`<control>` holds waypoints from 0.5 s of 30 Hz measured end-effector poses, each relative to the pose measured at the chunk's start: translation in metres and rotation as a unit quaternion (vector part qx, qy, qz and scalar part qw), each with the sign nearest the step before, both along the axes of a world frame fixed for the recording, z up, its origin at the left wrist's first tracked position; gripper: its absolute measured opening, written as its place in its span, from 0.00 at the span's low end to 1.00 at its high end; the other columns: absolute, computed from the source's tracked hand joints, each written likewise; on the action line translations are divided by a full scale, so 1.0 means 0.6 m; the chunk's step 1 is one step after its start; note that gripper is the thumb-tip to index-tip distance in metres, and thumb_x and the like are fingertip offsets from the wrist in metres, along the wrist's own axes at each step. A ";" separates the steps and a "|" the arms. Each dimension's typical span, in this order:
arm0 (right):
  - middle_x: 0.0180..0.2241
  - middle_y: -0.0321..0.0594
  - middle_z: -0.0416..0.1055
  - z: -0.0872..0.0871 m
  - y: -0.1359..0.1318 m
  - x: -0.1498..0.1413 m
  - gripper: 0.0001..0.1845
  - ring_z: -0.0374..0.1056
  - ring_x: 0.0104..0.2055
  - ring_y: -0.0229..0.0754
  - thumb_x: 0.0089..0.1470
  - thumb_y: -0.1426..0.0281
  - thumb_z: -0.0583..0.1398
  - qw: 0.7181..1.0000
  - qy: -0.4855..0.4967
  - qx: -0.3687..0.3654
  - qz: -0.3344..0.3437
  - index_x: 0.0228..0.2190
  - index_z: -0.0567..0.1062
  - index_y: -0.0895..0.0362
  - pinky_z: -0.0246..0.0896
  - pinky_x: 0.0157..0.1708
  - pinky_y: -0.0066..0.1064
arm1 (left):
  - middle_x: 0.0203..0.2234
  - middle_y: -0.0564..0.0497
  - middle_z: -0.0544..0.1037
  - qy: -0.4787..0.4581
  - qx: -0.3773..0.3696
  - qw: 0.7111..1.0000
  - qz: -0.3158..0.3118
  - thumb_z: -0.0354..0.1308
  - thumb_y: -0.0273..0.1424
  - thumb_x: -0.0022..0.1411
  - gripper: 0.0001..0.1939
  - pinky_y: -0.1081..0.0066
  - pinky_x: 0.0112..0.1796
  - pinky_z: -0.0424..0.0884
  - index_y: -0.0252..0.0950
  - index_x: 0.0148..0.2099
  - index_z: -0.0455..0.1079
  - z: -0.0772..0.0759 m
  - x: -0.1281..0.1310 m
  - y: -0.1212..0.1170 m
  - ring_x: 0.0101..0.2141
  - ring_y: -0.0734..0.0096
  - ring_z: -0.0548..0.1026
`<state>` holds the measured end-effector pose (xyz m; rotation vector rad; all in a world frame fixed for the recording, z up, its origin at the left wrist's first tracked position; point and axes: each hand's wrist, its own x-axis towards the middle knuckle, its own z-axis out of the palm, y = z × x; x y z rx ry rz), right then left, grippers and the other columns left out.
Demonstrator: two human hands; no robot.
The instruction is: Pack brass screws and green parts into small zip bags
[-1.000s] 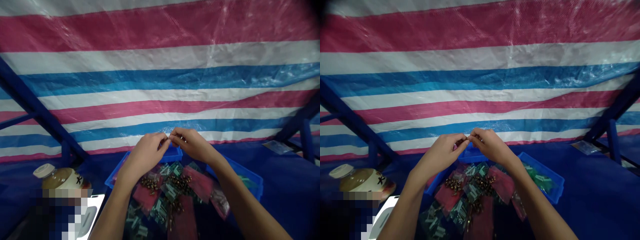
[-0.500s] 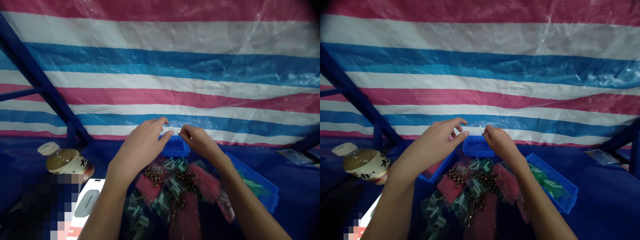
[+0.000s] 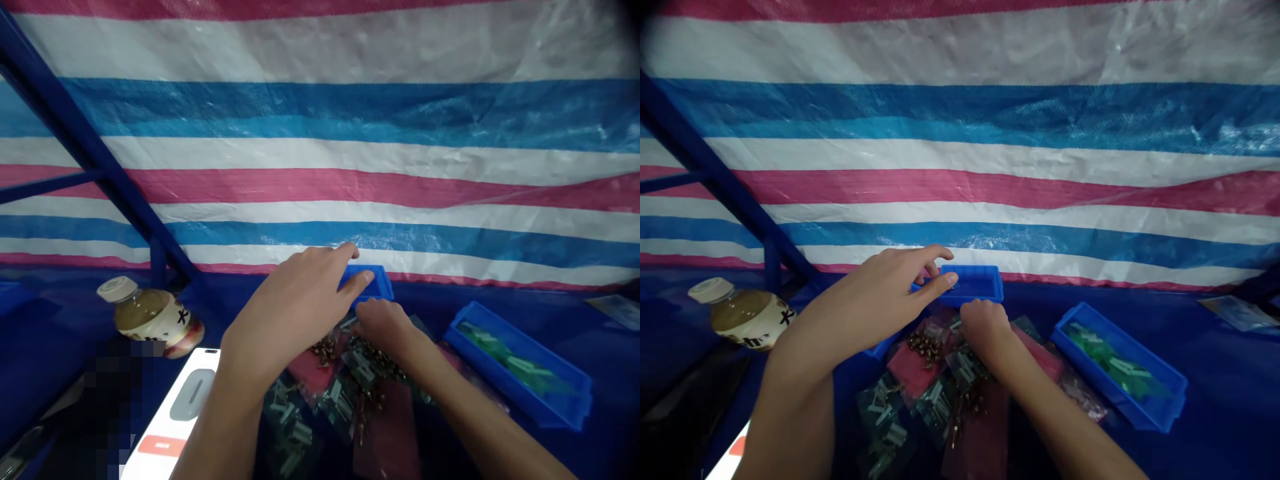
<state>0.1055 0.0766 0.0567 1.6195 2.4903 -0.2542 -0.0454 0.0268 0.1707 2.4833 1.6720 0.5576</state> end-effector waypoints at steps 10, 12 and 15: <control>0.32 0.46 0.75 0.021 0.025 0.035 0.08 0.70 0.33 0.44 0.53 0.71 0.57 0.991 0.076 -0.037 0.099 0.34 0.76 0.59 0.58 0.30 0.31 | 0.40 0.49 0.79 -0.025 -0.012 1.000 -0.013 0.46 0.45 0.67 0.21 0.64 0.40 0.68 0.44 0.55 0.69 -0.003 -0.002 0.003 0.41 0.58 0.75; 0.25 0.39 0.70 0.048 0.029 0.056 0.06 0.65 0.26 0.39 0.53 0.70 0.57 0.977 0.157 -0.052 0.134 0.27 0.72 0.58 0.53 0.25 0.29 | 0.40 0.48 0.79 -0.035 -0.011 0.999 -0.014 0.47 0.46 0.67 0.21 0.65 0.39 0.68 0.44 0.55 0.69 -0.008 -0.006 0.009 0.41 0.58 0.75; 0.22 0.33 0.67 0.091 0.028 0.086 0.08 0.62 0.24 0.36 0.55 0.67 0.58 0.933 0.322 -0.081 0.137 0.26 0.67 0.56 0.54 0.24 0.28 | 0.39 0.48 0.79 -0.044 -0.015 0.999 -0.025 0.49 0.46 0.65 0.21 0.67 0.37 0.68 0.43 0.54 0.70 -0.016 -0.010 0.022 0.40 0.58 0.75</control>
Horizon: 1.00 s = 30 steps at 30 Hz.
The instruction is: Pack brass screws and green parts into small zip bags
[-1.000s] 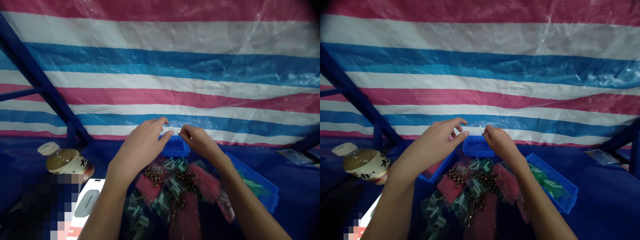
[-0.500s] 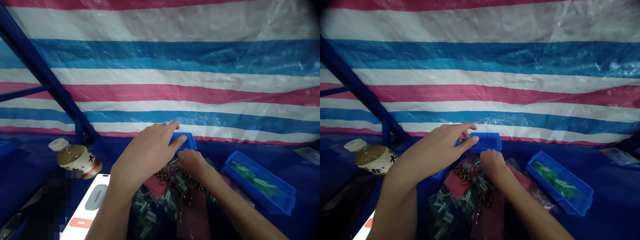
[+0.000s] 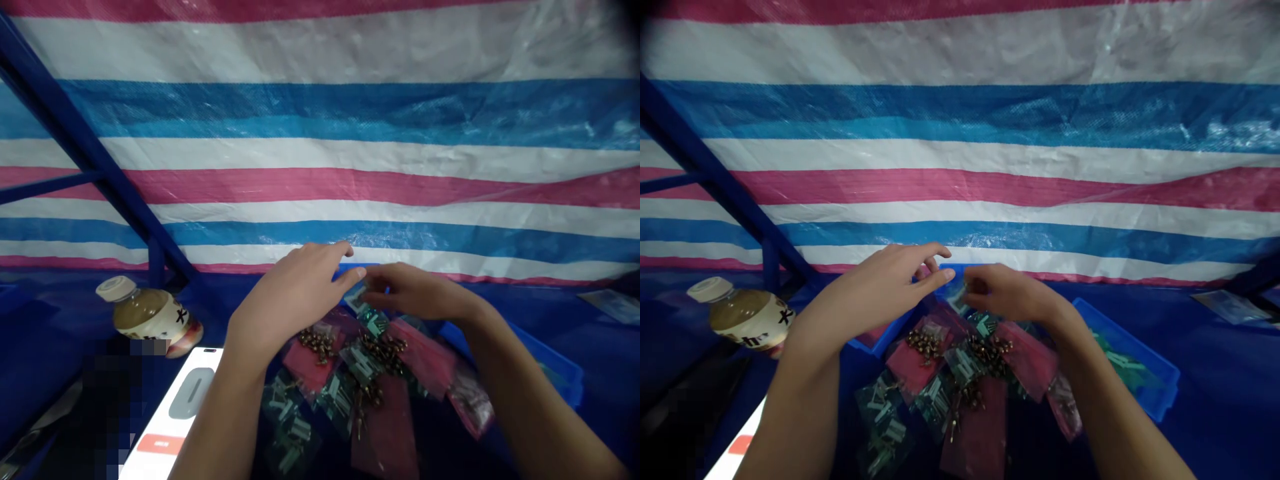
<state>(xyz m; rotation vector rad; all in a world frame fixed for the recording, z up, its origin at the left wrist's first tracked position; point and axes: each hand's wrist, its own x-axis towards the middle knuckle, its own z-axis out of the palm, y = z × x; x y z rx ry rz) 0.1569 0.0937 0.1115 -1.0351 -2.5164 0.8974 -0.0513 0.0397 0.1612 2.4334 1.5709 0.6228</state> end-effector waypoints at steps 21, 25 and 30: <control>0.31 0.36 0.71 0.077 -0.044 0.044 0.15 0.69 0.33 0.37 0.51 0.65 0.65 0.944 0.322 -0.059 -0.035 0.40 0.69 0.56 0.65 0.32 0.29 | 0.27 0.50 0.77 -0.245 -0.029 0.968 -0.043 0.57 0.44 0.60 0.15 0.72 0.29 0.68 0.36 0.36 0.73 0.016 0.052 0.003 0.28 0.69 0.74; 0.28 0.33 0.70 0.074 -0.044 0.046 0.13 0.66 0.30 0.35 0.51 0.65 0.65 0.966 0.258 -0.022 -0.018 0.34 0.68 0.56 0.61 0.29 0.26 | 0.30 0.49 0.79 -0.274 -0.010 0.961 -0.028 0.60 0.44 0.59 0.16 0.73 0.30 0.70 0.35 0.37 0.74 0.015 0.057 0.002 0.29 0.70 0.75; 0.24 0.32 0.67 0.081 -0.051 0.043 0.12 0.61 0.27 0.33 0.55 0.63 0.62 0.986 0.162 0.036 0.004 0.27 0.70 0.58 0.54 0.26 0.25 | 0.28 0.49 0.78 -0.281 0.003 0.959 -0.024 0.59 0.45 0.59 0.17 0.74 0.28 0.69 0.35 0.36 0.74 0.014 0.060 0.003 0.29 0.70 0.74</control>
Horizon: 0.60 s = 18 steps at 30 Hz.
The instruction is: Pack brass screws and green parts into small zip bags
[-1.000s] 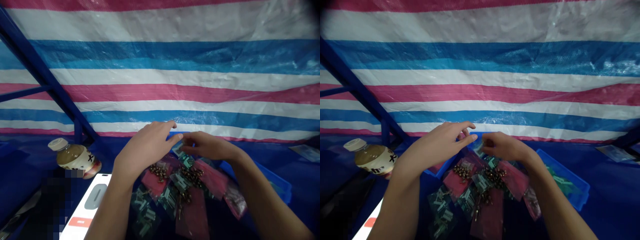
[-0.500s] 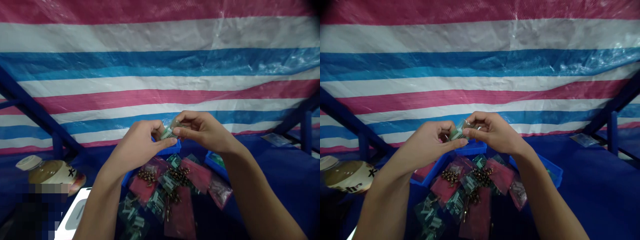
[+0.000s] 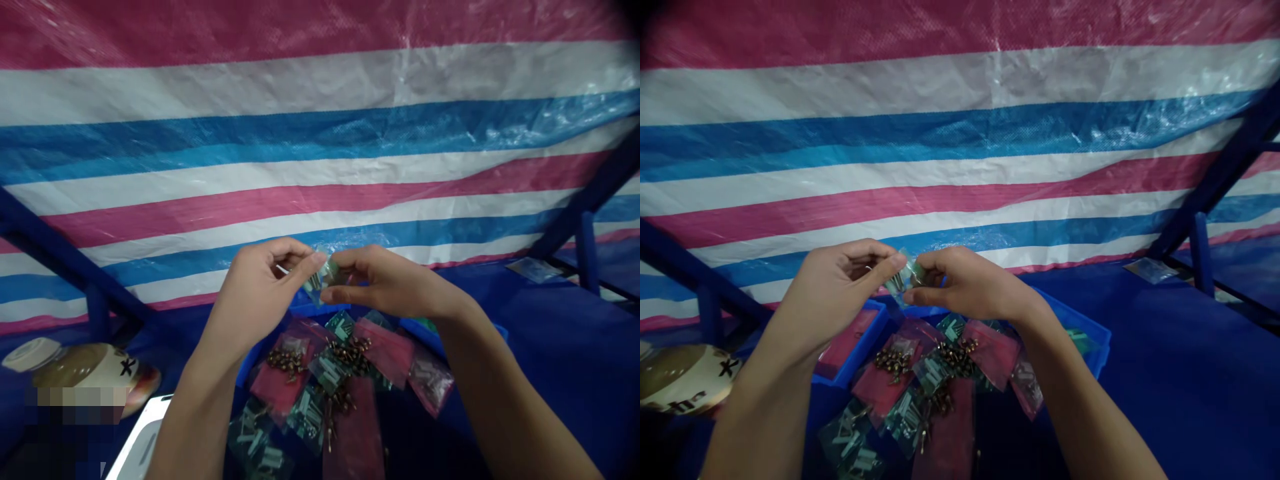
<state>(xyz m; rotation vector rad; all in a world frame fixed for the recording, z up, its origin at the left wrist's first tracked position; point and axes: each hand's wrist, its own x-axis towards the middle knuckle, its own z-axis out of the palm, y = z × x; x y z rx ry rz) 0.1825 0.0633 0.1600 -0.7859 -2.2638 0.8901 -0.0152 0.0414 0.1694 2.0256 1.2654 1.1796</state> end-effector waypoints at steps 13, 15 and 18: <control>0.22 0.35 0.74 0.018 -0.013 0.013 0.15 0.69 0.22 0.36 0.57 0.58 0.61 0.974 0.181 -0.137 -0.009 0.37 0.67 0.57 0.66 0.25 0.28 | 0.27 0.50 0.77 0.011 -0.060 0.997 -0.042 0.65 0.41 0.54 0.18 0.72 0.27 0.71 0.36 0.43 0.74 0.015 -0.025 -0.007 0.28 0.68 0.75; 0.25 0.35 0.74 0.019 -0.012 0.014 0.14 0.70 0.25 0.36 0.55 0.61 0.63 0.973 0.199 -0.119 -0.007 0.38 0.69 0.57 0.67 0.26 0.28 | 0.31 0.49 0.77 0.003 -0.024 0.999 -0.028 0.65 0.40 0.54 0.14 0.71 0.30 0.71 0.37 0.39 0.74 0.014 -0.022 -0.006 0.31 0.68 0.75; 0.30 0.37 0.74 0.019 -0.010 0.016 0.10 0.71 0.30 0.36 0.52 0.66 0.65 0.974 0.206 -0.089 -0.012 0.34 0.74 0.58 0.68 0.31 0.29 | 0.40 0.47 0.77 -0.022 0.036 0.999 -0.013 0.66 0.37 0.53 0.09 0.71 0.34 0.72 0.37 0.34 0.73 0.012 -0.020 -0.005 0.40 0.64 0.75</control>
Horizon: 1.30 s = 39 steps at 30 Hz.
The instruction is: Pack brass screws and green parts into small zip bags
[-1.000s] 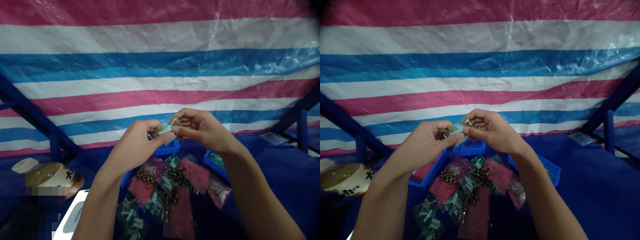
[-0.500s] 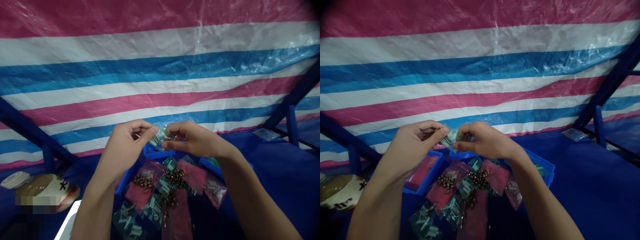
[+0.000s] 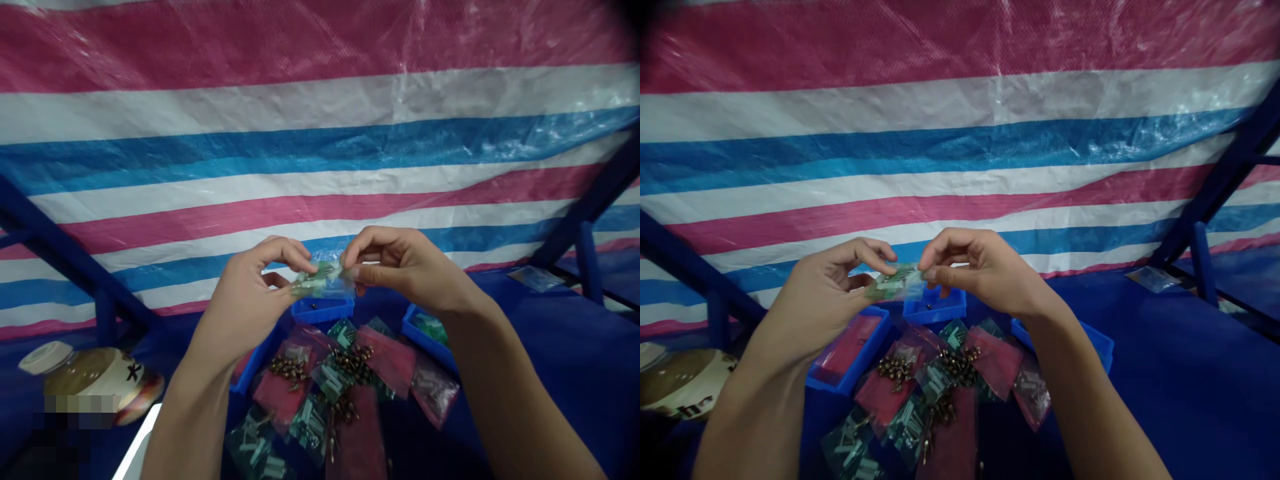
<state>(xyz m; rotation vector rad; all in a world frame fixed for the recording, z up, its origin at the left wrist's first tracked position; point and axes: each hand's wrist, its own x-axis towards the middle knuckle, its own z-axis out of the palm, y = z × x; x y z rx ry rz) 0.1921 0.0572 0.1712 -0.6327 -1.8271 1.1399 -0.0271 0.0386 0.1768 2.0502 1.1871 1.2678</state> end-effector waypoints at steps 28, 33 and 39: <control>0.29 0.43 0.76 0.000 -0.008 0.158 0.23 0.69 0.27 0.45 0.51 0.55 0.61 0.787 -0.479 0.062 -0.384 0.45 0.74 0.56 0.57 0.27 0.35 | 0.36 0.48 0.81 0.055 -0.012 0.996 0.064 0.57 0.46 0.62 0.17 0.72 0.29 0.70 0.40 0.45 0.75 0.009 -0.009 -0.014 0.34 0.66 0.77; 0.31 0.46 0.76 0.001 -0.007 0.144 0.28 0.70 0.31 0.49 0.55 0.50 0.56 0.727 -0.515 0.055 -0.450 0.48 0.72 0.56 0.58 0.29 0.37 | 0.34 0.48 0.81 0.050 0.002 0.996 0.079 0.57 0.46 0.62 0.17 0.72 0.28 0.69 0.39 0.44 0.75 0.011 -0.010 -0.019 0.32 0.67 0.77; 0.33 0.44 0.77 -0.055 0.035 0.017 0.09 0.73 0.34 0.44 0.54 0.67 0.59 0.821 -0.529 0.078 -0.198 0.34 0.78 0.57 0.61 0.31 0.31 | 0.31 0.49 0.81 0.058 0.007 0.994 0.094 0.56 0.46 0.62 0.17 0.73 0.28 0.69 0.39 0.42 0.76 0.014 -0.009 -0.027 0.30 0.68 0.77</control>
